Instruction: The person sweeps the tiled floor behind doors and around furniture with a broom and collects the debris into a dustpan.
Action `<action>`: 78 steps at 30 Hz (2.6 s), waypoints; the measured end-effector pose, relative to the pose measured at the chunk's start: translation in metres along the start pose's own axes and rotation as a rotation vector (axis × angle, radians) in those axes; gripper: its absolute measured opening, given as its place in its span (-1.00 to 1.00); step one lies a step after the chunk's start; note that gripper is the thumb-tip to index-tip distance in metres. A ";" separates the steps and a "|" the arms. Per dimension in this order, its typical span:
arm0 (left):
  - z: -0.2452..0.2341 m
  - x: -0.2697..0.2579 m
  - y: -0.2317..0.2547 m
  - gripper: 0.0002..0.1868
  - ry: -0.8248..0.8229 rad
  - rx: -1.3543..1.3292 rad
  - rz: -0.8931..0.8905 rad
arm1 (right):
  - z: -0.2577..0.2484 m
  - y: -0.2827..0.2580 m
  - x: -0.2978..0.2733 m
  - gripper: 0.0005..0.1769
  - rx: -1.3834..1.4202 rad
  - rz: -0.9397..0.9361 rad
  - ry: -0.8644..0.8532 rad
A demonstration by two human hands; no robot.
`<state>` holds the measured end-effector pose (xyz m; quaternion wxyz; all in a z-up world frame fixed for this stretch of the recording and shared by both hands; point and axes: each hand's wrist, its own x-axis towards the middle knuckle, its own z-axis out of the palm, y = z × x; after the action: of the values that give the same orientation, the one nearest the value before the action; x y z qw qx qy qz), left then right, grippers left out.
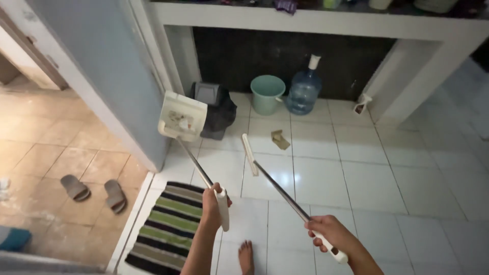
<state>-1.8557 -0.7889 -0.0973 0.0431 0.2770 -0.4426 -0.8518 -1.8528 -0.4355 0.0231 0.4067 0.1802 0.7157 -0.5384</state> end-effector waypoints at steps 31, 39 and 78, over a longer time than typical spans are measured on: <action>0.390 0.389 0.028 -0.61 0.653 0.146 -0.172 | -0.259 -0.556 0.536 -0.82 -0.664 -0.280 -0.335; 0.437 0.384 -0.011 -0.60 0.685 0.464 -0.220 | -0.297 -0.570 0.535 -0.79 -0.664 -0.295 -0.377; 0.455 0.367 -0.056 -0.37 0.782 1.137 -0.319 | -0.306 -0.552 0.517 -0.80 -0.673 -0.338 -0.396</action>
<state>-2.3875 -0.5400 -0.0927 -0.0777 0.6036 -0.7250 -0.3226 -2.6680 -0.4439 -0.0066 0.4784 -0.1895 0.7791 -0.3581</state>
